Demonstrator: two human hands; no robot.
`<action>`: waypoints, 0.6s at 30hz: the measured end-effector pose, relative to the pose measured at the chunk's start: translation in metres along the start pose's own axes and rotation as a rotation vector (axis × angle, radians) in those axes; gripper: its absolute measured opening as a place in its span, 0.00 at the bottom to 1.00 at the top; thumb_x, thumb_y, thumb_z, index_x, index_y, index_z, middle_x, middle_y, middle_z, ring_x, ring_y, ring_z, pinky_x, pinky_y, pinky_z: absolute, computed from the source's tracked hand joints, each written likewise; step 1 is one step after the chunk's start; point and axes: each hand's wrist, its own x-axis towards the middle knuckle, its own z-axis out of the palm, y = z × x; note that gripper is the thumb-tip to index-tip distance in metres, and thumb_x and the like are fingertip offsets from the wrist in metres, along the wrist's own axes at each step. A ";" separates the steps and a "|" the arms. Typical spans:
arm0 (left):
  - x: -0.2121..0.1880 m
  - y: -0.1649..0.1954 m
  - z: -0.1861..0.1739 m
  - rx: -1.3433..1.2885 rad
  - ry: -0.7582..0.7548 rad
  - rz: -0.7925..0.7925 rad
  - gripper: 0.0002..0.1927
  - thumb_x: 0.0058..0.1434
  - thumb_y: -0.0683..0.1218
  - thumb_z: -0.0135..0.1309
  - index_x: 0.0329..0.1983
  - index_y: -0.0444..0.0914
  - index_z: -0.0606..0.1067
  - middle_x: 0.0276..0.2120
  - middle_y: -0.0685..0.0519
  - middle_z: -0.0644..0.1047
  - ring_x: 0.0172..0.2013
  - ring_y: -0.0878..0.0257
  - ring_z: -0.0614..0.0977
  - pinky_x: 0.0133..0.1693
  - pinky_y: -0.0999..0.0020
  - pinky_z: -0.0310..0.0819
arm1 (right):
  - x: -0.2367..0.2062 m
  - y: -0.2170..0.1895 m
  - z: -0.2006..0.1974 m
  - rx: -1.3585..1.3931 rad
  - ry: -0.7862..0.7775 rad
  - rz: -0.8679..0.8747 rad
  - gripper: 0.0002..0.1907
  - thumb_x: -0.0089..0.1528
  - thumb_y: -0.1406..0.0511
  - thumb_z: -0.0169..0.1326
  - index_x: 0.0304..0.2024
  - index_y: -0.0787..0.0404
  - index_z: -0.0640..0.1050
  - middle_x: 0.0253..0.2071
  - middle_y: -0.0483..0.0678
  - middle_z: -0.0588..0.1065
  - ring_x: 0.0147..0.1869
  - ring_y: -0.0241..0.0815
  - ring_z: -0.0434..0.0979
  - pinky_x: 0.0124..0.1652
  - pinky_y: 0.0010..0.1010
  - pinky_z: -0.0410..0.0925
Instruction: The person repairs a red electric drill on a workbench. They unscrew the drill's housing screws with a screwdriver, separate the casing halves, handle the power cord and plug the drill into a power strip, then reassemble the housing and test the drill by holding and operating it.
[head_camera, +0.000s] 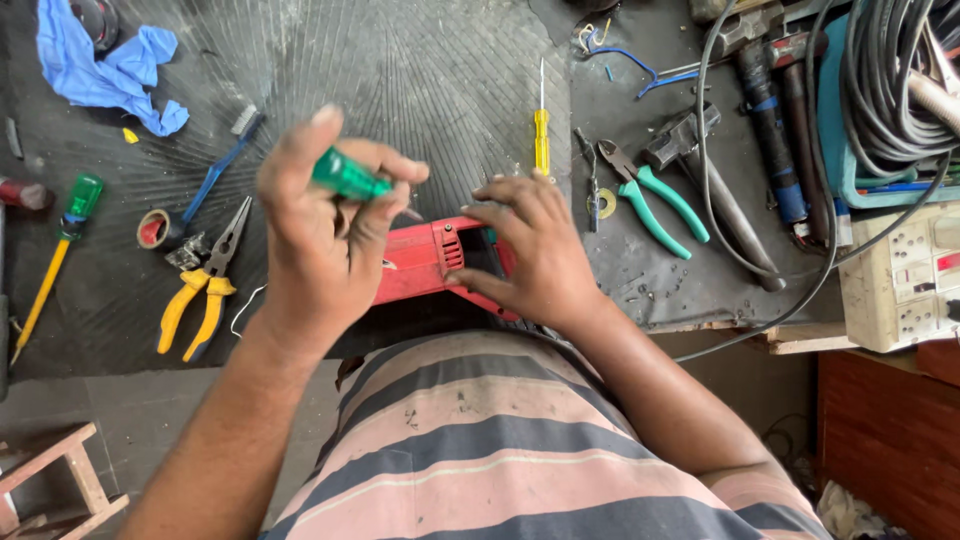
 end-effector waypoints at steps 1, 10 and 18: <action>-0.007 -0.004 -0.001 0.007 0.008 0.013 0.31 0.79 0.36 0.52 0.73 0.46 0.49 0.51 0.46 0.78 0.44 0.58 0.85 0.45 0.68 0.82 | -0.002 0.003 0.006 -0.018 -0.031 0.011 0.34 0.51 0.50 0.72 0.53 0.57 0.78 0.57 0.53 0.73 0.68 0.56 0.69 0.69 0.58 0.56; -0.030 -0.031 0.019 0.052 -0.049 0.163 0.32 0.73 0.31 0.51 0.68 0.46 0.50 0.50 0.41 0.75 0.49 0.49 0.85 0.53 0.57 0.85 | -0.010 0.022 0.023 -0.077 -0.089 -0.070 0.34 0.53 0.45 0.68 0.56 0.54 0.79 0.54 0.50 0.74 0.62 0.54 0.73 0.67 0.57 0.60; -0.036 -0.041 0.023 0.054 -0.062 0.114 0.31 0.72 0.32 0.52 0.68 0.45 0.50 0.49 0.42 0.75 0.49 0.50 0.85 0.51 0.59 0.85 | -0.011 0.024 0.025 -0.069 -0.063 -0.083 0.34 0.53 0.45 0.68 0.55 0.55 0.79 0.53 0.50 0.74 0.59 0.56 0.74 0.62 0.51 0.66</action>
